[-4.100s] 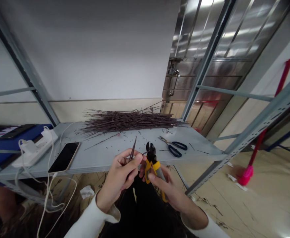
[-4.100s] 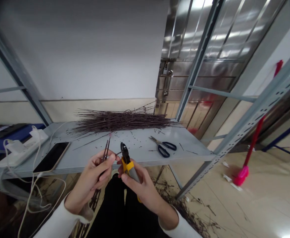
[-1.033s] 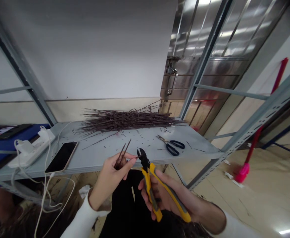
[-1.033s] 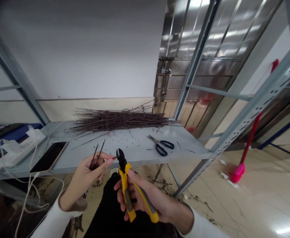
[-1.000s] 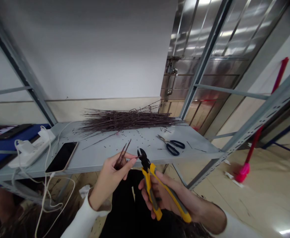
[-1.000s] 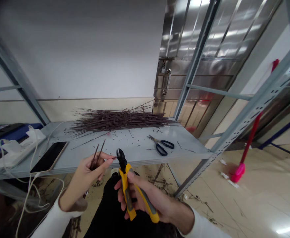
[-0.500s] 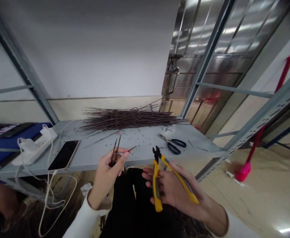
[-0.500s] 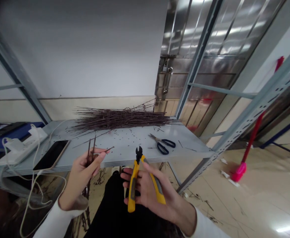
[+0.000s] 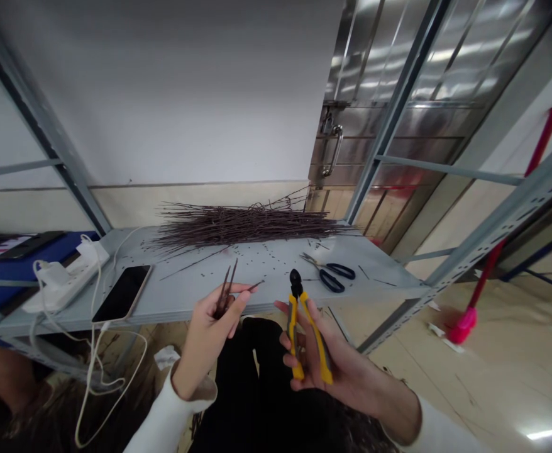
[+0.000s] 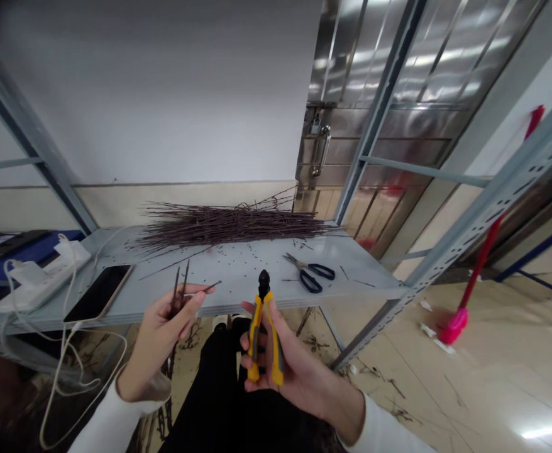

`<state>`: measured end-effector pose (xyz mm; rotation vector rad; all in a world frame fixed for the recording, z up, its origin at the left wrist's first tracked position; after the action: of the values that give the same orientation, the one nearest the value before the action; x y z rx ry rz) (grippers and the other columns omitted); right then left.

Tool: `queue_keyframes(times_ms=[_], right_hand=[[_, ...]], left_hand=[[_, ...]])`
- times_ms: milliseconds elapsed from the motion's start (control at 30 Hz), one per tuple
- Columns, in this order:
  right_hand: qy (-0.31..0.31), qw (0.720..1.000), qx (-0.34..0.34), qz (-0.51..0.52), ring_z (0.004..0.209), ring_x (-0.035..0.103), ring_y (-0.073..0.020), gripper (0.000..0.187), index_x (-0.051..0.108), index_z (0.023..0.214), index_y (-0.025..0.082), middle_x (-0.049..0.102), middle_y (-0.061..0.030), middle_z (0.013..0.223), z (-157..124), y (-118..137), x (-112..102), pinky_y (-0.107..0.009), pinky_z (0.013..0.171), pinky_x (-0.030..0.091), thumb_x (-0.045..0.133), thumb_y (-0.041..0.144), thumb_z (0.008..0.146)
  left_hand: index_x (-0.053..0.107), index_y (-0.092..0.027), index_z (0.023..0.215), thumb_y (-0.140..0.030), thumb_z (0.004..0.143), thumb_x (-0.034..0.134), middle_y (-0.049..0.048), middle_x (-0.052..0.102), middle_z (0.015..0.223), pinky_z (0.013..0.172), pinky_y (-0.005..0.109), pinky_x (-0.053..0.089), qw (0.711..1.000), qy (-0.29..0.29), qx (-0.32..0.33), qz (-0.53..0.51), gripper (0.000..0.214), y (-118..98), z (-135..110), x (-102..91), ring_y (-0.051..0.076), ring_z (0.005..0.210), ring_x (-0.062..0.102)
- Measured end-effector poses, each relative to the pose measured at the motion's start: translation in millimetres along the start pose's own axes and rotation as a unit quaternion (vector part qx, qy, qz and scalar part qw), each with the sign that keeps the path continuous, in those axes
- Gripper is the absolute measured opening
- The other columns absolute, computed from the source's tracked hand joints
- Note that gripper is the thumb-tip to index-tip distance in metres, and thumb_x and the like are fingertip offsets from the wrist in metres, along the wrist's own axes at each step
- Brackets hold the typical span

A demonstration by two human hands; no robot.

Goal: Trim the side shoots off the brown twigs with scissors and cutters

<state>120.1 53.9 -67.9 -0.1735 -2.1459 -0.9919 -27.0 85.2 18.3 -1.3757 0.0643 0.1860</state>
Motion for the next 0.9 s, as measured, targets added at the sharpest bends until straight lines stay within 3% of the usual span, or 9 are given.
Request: queue_keyframes(times_ms=[100, 167, 267, 367, 600, 800, 900], right_hand=[[0.027, 1.000, 0.006, -0.005, 0.062, 0.051, -0.0122, 0.056, 0.048, 0.126, 0.032, 0.053, 0.0025, 0.075, -3, -1, 5, -0.027, 0.055, 0.043, 0.052, 0.066, 0.082], [0.048, 0.999, -0.010, -0.020, 0.065, 0.050, -0.0120, 0.053, 0.050, 0.125, 0.032, 0.052, 0.0026, 0.078, -5, 2, 5, -0.026, 0.057, 0.042, 0.065, 0.053, 0.079], [0.075, 0.993, -0.060, -0.070, 0.076, 0.051, -0.0127, 0.063, 0.054, 0.124, 0.034, 0.054, 0.0013, 0.093, -10, 11, 4, -0.027, 0.064, 0.043, 0.078, 0.035, 0.066], [0.102, 0.979, -0.109, -0.137, 0.087, 0.050, -0.0157, 0.067, 0.057, 0.121, 0.033, 0.054, -0.0017, 0.108, -15, 20, 10, -0.029, 0.070, 0.046, 0.082, 0.035, 0.059], [0.066, 0.942, -0.178, -0.277, 0.063, 0.052, -0.0112, 0.036, 0.057, 0.104, 0.019, 0.062, -0.0059, 0.094, -15, 33, 20, -0.029, 0.061, 0.045, 0.067, 0.044, 0.081], [0.034, 0.895, -0.209, -0.393, 0.075, 0.050, -0.0148, 0.037, 0.056, 0.106, 0.022, 0.056, -0.0024, 0.092, -20, 45, 17, -0.029, 0.069, 0.042, 0.067, 0.046, 0.080], [0.046, 0.889, -0.210, -0.403, 0.080, 0.048, -0.0158, 0.034, 0.057, 0.102, 0.023, 0.053, -0.0024, 0.095, -23, 44, 17, -0.029, 0.071, 0.039, 0.066, 0.048, 0.081]], left_hand=[[0.068, -0.015, 0.092, -0.044, 0.082, 0.060, -0.0106, 0.033, 0.046, 0.042, 0.021, 0.023, 1.000, 0.007, -0.002, -0.012, 0.032, 0, 0, 3.6, 0.007, 0.041, 0.028], [0.068, -0.015, 0.093, -0.045, 0.082, 0.060, -0.0103, 0.033, 0.047, 0.042, 0.021, 0.023, 1.000, 0.010, -0.006, -0.021, 0.033, 2, -1, 5.1, 0.007, 0.041, 0.028], [0.068, -0.014, 0.094, -0.046, 0.082, 0.061, -0.0102, 0.032, 0.047, 0.042, 0.021, 0.022, 1.000, 0.011, -0.010, -0.027, 0.035, 5, -1, 5.2, 0.007, 0.041, 0.027], [0.068, -0.014, 0.094, -0.045, 0.082, 0.061, -0.0104, 0.033, 0.046, 0.042, 0.021, 0.022, 0.999, 0.011, -0.011, -0.028, 0.033, 5, -1, 4.4, 0.006, 0.041, 0.027], [0.067, -0.015, 0.094, -0.045, 0.083, 0.060, -0.0111, 0.033, 0.044, 0.041, 0.020, 0.024, 1.000, 0.002, 0.003, -0.024, 0.032, -4, -2, 0.3, 0.006, 0.040, 0.027], [0.066, -0.015, 0.093, -0.044, 0.083, 0.059, -0.0106, 0.033, 0.043, 0.041, 0.021, 0.027, 0.999, -0.007, 0.008, -0.035, 0.032, -10, 0, -0.4, 0.007, 0.040, 0.027], [0.067, -0.016, 0.091, -0.044, 0.083, 0.059, -0.0109, 0.032, 0.041, 0.039, 0.021, 0.026, 0.999, -0.008, 0.002, -0.043, 0.030, -12, -1, 1.5, 0.008, 0.039, 0.026]])
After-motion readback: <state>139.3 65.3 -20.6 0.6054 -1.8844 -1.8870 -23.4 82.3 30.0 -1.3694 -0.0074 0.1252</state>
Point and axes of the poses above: each hand's wrist, its own z-axis towards the middle knuckle, its own x-axis out of the palm, y = z × x, the point moved 10 cm from there along z, towards the middle knuckle
